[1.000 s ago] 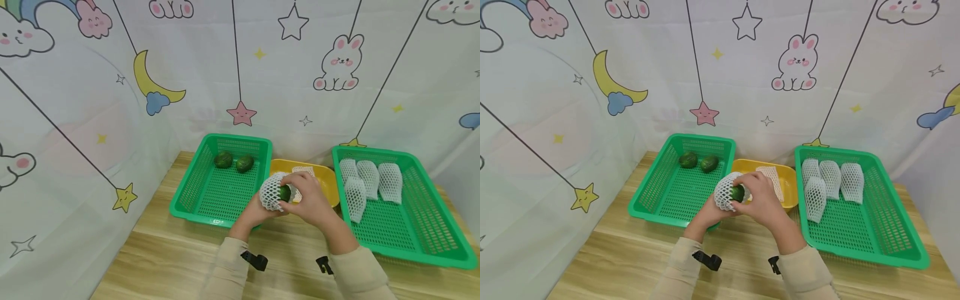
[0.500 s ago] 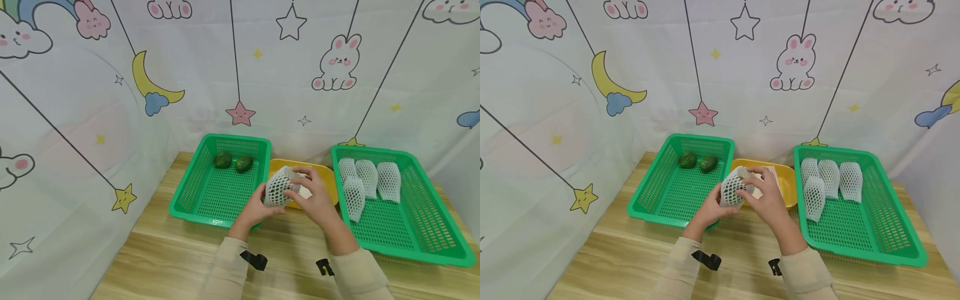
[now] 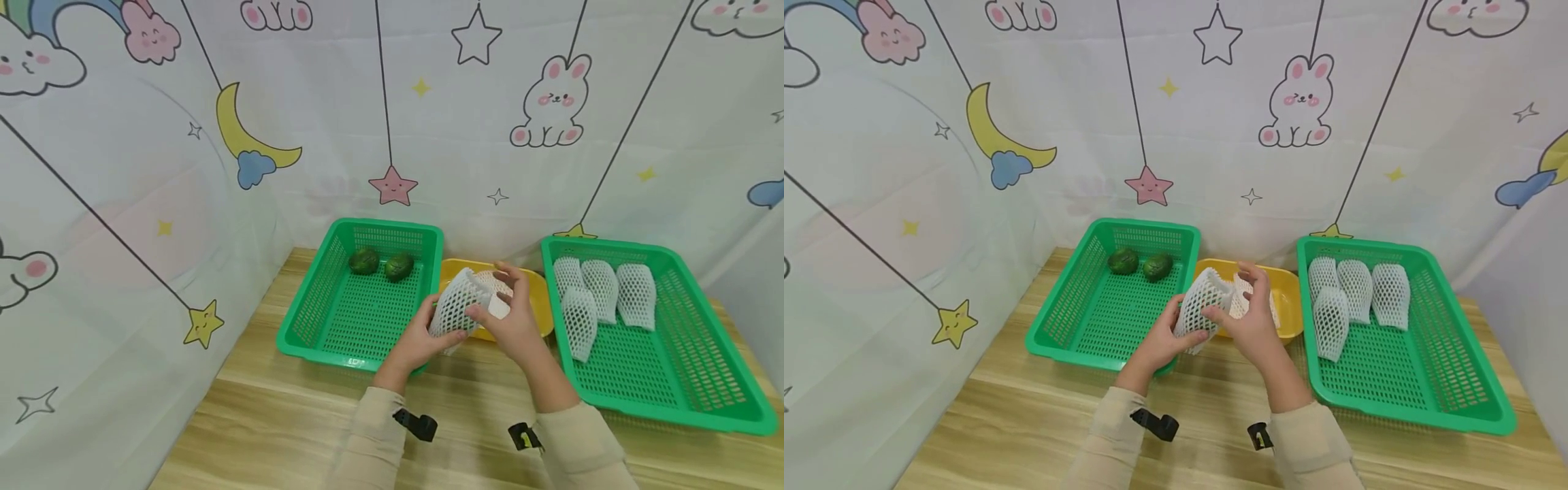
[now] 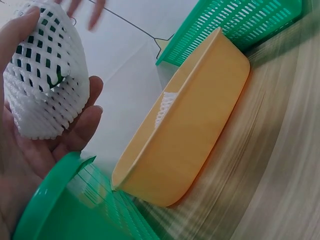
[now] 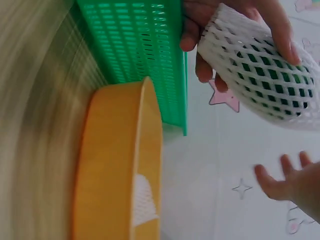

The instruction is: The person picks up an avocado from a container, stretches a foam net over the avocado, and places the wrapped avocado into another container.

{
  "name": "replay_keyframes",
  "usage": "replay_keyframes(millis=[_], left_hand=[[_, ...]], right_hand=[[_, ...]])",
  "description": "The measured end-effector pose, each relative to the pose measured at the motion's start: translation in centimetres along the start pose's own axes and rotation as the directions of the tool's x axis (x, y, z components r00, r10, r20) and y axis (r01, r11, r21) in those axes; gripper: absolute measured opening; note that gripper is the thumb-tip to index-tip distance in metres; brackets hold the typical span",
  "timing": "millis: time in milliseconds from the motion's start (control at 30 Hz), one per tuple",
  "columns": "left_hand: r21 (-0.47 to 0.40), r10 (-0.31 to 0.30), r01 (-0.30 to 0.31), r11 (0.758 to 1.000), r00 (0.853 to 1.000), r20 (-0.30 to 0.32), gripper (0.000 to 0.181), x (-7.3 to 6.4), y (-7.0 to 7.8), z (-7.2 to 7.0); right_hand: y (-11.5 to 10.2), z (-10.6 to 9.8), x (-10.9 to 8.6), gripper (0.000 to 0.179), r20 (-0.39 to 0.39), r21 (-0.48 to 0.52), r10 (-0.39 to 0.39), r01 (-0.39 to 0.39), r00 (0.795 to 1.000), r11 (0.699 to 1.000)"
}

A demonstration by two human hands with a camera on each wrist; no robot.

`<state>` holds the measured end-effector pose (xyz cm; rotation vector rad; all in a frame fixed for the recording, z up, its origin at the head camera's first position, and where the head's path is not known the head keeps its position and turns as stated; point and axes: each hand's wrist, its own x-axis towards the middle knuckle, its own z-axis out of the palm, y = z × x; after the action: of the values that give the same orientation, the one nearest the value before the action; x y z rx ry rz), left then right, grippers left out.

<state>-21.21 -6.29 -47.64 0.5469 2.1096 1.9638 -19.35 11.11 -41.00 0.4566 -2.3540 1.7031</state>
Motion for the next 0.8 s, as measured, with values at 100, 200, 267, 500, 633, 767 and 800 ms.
replay_keyframes(millis=[100, 200, 267, 500, 633, 767, 800], left_hand=[[0.008, 0.0, 0.0, 1.0, 1.0, -0.011, 0.07, 0.0, 0.0, 0.2], [0.012, 0.005, -0.005, 1.0, 1.0, -0.01, 0.071, 0.1, 0.0, 0.3], [0.011, 0.016, -0.016, 1.0, 1.0, -0.005, 0.07, 0.1, 0.0, 0.3], [-0.028, 0.021, -0.019, 0.999, 0.998, 0.054, 0.071, -0.1, 0.4, 0.1], [0.006, 0.04, -0.041, 0.999, 0.996, 0.078, 0.065, -0.7, 1.9, 0.0], [0.036, 0.05, -0.053, 0.998, 0.996, 0.076, 0.056, -1.3, 3.3, -0.2], [0.044, 0.048, -0.051, 0.998, 0.996, 0.071, 0.054, -1.3, 3.3, -0.2]], right_hand=[[0.8, -0.3, -0.4, 0.083, 0.124, 0.121, 0.152, -0.167, 0.981, 0.978], [1.6, -0.3, -0.8, 0.081, 0.24, 0.194, 0.244, -0.293, 0.939, 0.936], [2.1, -0.2, -1.0, 0.076, 0.269, 0.22, 0.282, -0.344, 0.921, 0.913], [1.3, -1.2, -0.3, 0.065, 0.218, 0.203, 0.339, -0.382, 0.915, 0.901], [-0.3, -5.8, 1.6, 0.067, 0.142, 0.163, 0.364, -0.385, 0.921, 0.909], [-0.1, -12.0, 3.7, 0.073, 0.052, 0.044, 0.427, -0.43, 0.903, 0.902], [0.4, -13.4, 4.1, 0.076, 0.026, 0.0, 0.453, -0.453, 0.891, 0.891]])
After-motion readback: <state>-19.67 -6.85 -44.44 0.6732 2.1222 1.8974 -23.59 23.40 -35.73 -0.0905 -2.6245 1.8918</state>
